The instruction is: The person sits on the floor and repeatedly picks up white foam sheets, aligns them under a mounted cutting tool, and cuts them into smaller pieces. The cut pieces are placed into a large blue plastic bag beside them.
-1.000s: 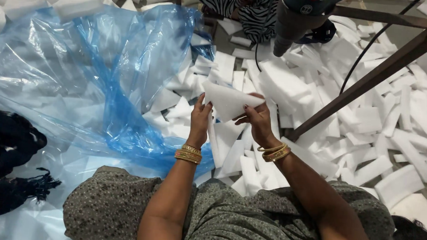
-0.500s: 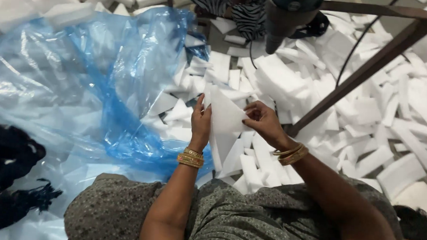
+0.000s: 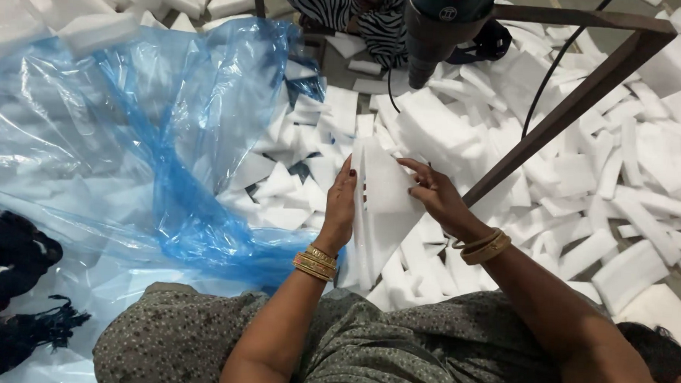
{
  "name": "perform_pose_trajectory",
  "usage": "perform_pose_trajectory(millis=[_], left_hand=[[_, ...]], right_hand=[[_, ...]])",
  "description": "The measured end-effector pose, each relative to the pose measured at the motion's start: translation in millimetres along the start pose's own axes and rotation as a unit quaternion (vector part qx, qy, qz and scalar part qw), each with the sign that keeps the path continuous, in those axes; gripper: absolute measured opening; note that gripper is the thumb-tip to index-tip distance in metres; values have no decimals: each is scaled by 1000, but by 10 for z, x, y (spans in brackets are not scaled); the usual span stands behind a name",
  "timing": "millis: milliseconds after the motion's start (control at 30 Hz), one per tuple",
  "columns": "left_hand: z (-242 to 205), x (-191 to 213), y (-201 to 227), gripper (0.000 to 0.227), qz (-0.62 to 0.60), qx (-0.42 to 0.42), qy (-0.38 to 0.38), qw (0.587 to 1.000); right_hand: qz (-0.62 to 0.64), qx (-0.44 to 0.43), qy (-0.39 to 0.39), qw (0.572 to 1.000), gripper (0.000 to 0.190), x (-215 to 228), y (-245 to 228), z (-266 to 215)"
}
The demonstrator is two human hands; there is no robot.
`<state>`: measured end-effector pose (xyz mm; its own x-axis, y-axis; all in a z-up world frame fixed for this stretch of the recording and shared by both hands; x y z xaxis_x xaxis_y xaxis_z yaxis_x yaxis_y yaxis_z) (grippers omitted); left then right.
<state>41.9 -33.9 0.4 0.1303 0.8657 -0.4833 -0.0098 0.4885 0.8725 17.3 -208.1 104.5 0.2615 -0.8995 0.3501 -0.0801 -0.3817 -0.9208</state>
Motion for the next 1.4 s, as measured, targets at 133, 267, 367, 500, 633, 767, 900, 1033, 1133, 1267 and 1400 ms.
perform_pose_trajectory(millis=[133, 267, 367, 500, 633, 767, 900, 1033, 1133, 1267, 1400], left_hand=[[5, -63, -17, 56, -32, -26, 8, 999], [26, -141, -15, 55, -49, -33, 11, 998], [50, -181, -21, 56, -61, -15, 11, 998], [102, -313, 53, 58, -101, -5, -25, 995], [258, -558, 222, 56, -146, -15, -72, 987], [680, -730, 232, 53, -191, 68, -55, 978], [1237, -894, 187, 48, -217, 110, -49, 969], [1564, -1015, 177, 43, -252, 118, -22, 960], [1404, -1072, 339, 43, -264, 73, -66, 960], [756, -1145, 685, 45, -265, 15, -123, 956], [211, -1141, 893, 51, -210, -25, -116, 971]], right_hand=[[-34, 23, 21, 999, 62, 43, -14, -12], [-50, 28, 21, 998, 61, 64, -7, -27], [-50, 24, 27, 998, 61, 78, 28, -19], [-44, -7, 35, 998, 56, 205, 147, 61], [16, 34, 23, 999, 52, 389, 153, 166], [1, -1, 20, 1000, 59, 712, 117, 391], [38, 51, 40, 997, 33, 999, -118, 661], [99, -36, 56, 993, 64, 1138, -291, 782], [68, 4, 46, 997, 62, 1153, -433, 606], [16, 156, -8, 988, 62, 971, -635, 135], [92, -4, 9, 996, 50, 760, -579, -151]])
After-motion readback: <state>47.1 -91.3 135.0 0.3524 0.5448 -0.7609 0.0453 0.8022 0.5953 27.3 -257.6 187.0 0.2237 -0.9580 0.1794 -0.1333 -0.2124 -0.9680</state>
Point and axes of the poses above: each hand's wrist, its own z-axis towards the middle knuckle, its own x-axis out of the back of the hand, y = z × x, the point moved 7 cm from there along z, towards the middle knuckle, and after that the axes turned 5 degrees about -x, right-handed, at the moved point
